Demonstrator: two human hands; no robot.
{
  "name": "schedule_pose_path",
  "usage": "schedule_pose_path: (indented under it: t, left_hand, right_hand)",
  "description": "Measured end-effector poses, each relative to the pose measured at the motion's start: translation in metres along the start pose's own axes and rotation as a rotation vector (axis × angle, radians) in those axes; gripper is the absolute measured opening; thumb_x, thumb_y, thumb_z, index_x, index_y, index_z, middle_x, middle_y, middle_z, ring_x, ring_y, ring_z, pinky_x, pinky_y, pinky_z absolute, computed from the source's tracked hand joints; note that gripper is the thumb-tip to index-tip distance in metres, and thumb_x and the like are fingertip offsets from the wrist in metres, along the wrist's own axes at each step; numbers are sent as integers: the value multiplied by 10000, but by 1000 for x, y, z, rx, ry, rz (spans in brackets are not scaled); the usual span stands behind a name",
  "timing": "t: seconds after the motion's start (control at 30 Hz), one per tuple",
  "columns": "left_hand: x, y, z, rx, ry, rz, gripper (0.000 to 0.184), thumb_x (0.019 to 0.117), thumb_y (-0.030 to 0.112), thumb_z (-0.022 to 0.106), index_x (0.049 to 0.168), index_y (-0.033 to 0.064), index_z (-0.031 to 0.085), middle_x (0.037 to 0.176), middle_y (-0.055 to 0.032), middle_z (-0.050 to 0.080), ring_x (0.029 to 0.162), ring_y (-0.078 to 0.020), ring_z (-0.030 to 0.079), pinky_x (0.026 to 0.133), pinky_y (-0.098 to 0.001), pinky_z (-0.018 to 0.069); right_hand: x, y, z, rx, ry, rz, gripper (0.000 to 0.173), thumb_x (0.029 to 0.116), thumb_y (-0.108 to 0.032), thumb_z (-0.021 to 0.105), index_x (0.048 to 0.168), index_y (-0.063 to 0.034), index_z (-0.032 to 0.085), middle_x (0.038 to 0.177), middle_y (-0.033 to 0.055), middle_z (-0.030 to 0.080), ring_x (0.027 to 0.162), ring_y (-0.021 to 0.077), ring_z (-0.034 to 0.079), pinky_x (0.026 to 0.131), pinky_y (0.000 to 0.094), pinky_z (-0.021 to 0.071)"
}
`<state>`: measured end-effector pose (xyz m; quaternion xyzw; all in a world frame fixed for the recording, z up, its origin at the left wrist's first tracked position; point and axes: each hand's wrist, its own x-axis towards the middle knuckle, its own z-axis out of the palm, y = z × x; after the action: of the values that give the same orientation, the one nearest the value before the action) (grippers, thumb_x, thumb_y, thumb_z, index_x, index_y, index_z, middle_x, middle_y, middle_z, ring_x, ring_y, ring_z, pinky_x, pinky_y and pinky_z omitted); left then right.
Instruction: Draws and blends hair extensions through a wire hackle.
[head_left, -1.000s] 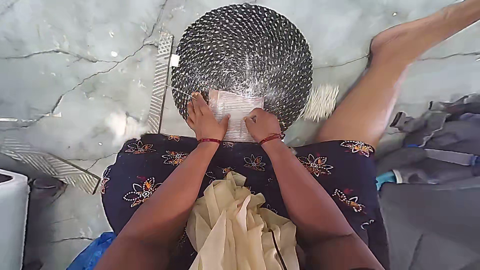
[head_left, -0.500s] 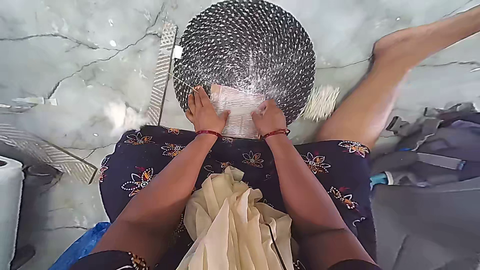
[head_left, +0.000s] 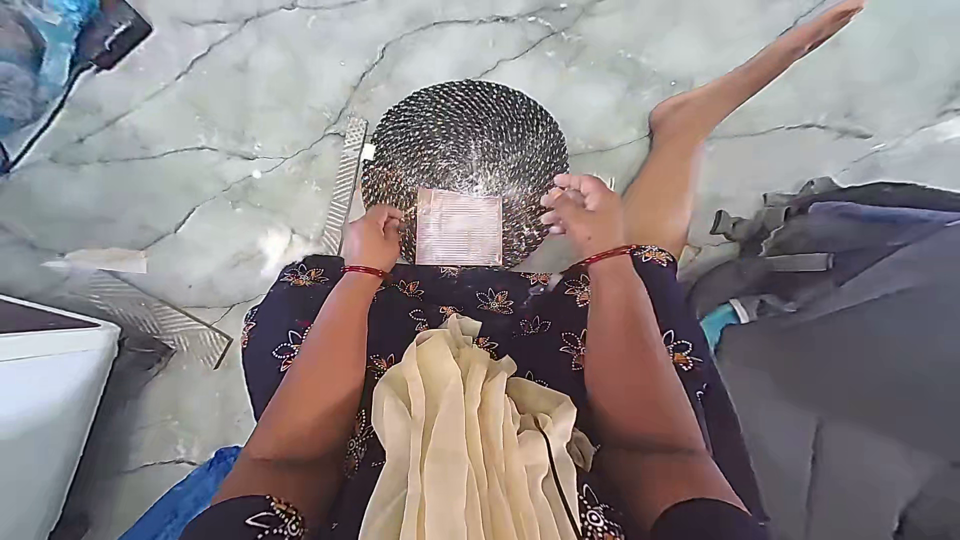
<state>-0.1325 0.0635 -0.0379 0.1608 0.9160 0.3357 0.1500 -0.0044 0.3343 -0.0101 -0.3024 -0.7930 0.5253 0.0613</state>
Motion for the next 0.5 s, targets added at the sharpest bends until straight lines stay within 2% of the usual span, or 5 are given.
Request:
schedule_pose_path:
  t: [0.07,0.17,0.27,0.5]
  left_hand:
    - [3,-5,8,53,-43,-32,288,1076,60,460,1248,-49,665,1217,-241,706,1156,-387,684,1063,-564,488]
    - [10,-3,19,125,-32,-52,254,1042,33,528,1200,-48,709,1304,-276,652,1289,-406,595,1140,-529,422]
    - [20,-5,28,165,-57,-101,256,1038,46,536,1196,-12,729,1317,-260,647,1313,-392,579,1152,-521,412]
    - [35,-7,38,184,-120,-186,254,1045,73,544,1188,14,745,1331,-240,654,1324,-372,580,1163,-519,403]
  right_hand:
    - [-9,-1,-11,61,45,-10,357,1069,-189,544,1376,-8,565,1134,126,699,819,116,697,725,277,583]
    - [-13,8,-13,71,68,-9,330,1063,-164,547,1341,9,586,1114,122,703,796,105,688,708,266,575]
    - [-11,18,-8,6,32,27,340,1068,-191,542,1344,2,588,1115,128,709,823,133,693,745,311,576]
    - [2,23,-3,-88,-6,53,334,1074,-203,536,1337,-9,603,1114,127,714,838,146,707,768,327,587]
